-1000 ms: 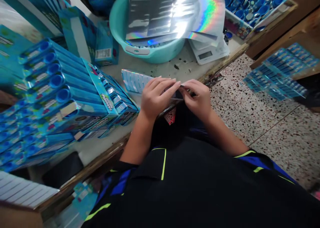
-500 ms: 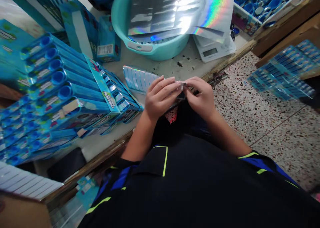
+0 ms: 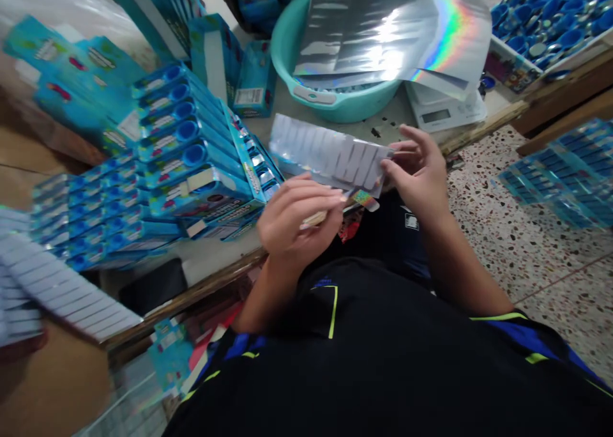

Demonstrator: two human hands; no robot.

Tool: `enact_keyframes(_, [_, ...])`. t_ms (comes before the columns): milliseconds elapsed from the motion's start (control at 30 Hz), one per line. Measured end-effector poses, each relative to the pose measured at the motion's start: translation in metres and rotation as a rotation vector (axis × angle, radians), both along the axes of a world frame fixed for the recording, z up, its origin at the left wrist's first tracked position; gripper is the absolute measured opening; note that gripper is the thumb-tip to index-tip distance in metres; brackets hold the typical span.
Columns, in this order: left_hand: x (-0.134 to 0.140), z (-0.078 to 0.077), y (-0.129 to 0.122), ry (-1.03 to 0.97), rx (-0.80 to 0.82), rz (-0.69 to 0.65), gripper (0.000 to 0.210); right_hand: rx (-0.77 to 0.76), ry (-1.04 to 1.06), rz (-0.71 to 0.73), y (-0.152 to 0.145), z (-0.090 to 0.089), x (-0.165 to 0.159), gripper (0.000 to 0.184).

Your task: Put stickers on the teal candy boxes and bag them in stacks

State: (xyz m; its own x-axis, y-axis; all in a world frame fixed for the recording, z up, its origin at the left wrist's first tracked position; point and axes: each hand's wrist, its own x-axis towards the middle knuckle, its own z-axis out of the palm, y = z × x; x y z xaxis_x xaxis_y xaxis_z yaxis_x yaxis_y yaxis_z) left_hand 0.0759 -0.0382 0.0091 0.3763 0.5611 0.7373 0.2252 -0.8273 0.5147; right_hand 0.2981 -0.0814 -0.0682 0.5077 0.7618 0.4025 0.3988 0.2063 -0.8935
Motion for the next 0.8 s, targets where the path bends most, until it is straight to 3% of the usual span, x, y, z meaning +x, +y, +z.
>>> enact_keyframes(67, [-0.015,0.03,-0.004,-0.16,-0.004,0.214,0.009,0.094,-0.183,-0.088,-0.001,0.02,-0.005,0.047])
enact_keyframes(133, [-0.032,0.055,0.002,-0.304,0.048,0.418,0.013,0.207,-0.287,-0.078,0.0,0.048,-0.019,0.044])
enact_keyframes(233, [-0.059,0.079,0.027,-0.467,0.15,0.597,0.015,0.376,-0.235,0.26,0.016,0.095,-0.055,0.049])
enact_keyframes(300, [-0.076,0.083,0.048,-0.509,0.118,0.58,0.019,0.352,-0.188,0.517,0.036,0.119,-0.084,0.05])
enact_keyframes(367, [-0.091,0.08,0.065,-0.457,-0.005,0.533,0.024,0.332,-0.164,0.682,0.059,0.134,-0.113,0.056])
enact_keyframes(433, [-0.1,0.074,0.076,-0.382,-0.112,0.511,0.028,0.359,-0.067,0.753,0.078,0.14,-0.137,0.057])
enact_keyframes(533, [-0.101,0.069,0.08,-0.331,-0.14,0.541,0.034,0.4,0.042,0.771,0.09,0.14,-0.16,0.056])
enact_keyframes(667, [-0.085,0.075,0.07,-0.4,-0.228,0.656,0.034,0.373,-0.03,0.773,0.088,0.136,-0.171,0.065])
enact_keyframes(800, [-0.078,0.08,0.063,-0.427,-0.28,0.651,0.027,0.391,0.021,0.673,0.091,0.128,-0.178,0.038])
